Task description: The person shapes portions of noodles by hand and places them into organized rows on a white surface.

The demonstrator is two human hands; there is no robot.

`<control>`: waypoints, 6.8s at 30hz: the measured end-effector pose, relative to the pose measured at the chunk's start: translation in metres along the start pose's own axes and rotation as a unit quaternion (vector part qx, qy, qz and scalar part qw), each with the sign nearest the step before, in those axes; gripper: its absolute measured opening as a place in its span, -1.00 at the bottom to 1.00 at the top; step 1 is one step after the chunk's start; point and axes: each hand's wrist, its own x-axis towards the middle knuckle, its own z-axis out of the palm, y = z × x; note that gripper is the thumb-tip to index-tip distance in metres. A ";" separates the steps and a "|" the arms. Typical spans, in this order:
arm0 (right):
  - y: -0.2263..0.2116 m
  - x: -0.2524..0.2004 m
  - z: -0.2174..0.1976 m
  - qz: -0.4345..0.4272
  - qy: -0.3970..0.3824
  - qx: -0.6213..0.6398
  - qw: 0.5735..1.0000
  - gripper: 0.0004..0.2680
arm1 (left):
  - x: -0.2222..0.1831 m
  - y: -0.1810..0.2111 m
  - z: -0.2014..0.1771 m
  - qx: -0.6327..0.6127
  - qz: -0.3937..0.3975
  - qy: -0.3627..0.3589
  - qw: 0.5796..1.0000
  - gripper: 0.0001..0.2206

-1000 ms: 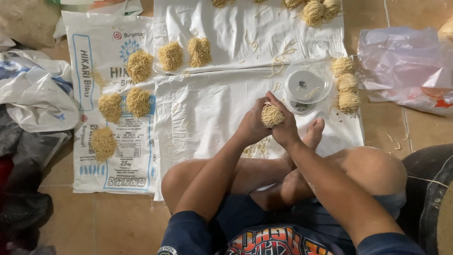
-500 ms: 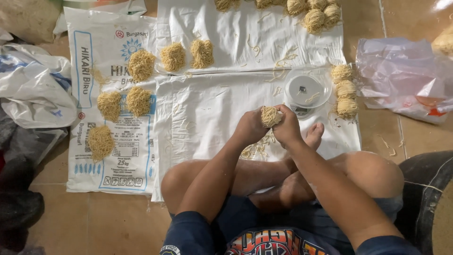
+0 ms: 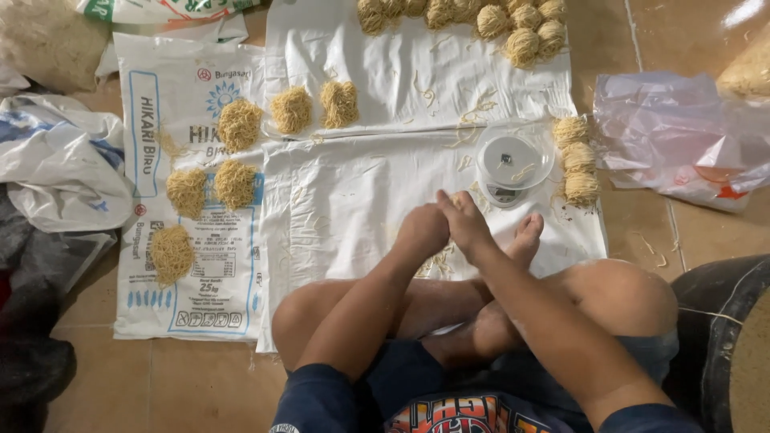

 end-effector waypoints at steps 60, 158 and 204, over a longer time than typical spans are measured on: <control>-0.024 0.005 -0.004 -0.204 0.135 -0.209 0.947 -0.44 | -0.003 -0.009 0.000 -0.034 0.042 0.217 0.975 -0.70; -0.004 -0.001 -0.103 -0.351 0.163 -0.026 0.922 -0.83 | 0.016 0.081 0.003 -0.776 0.049 -0.005 0.628 -0.68; 0.108 0.092 -0.314 -0.120 0.122 -0.492 0.854 -0.57 | 0.148 0.180 0.199 -0.198 0.167 0.069 0.963 -0.76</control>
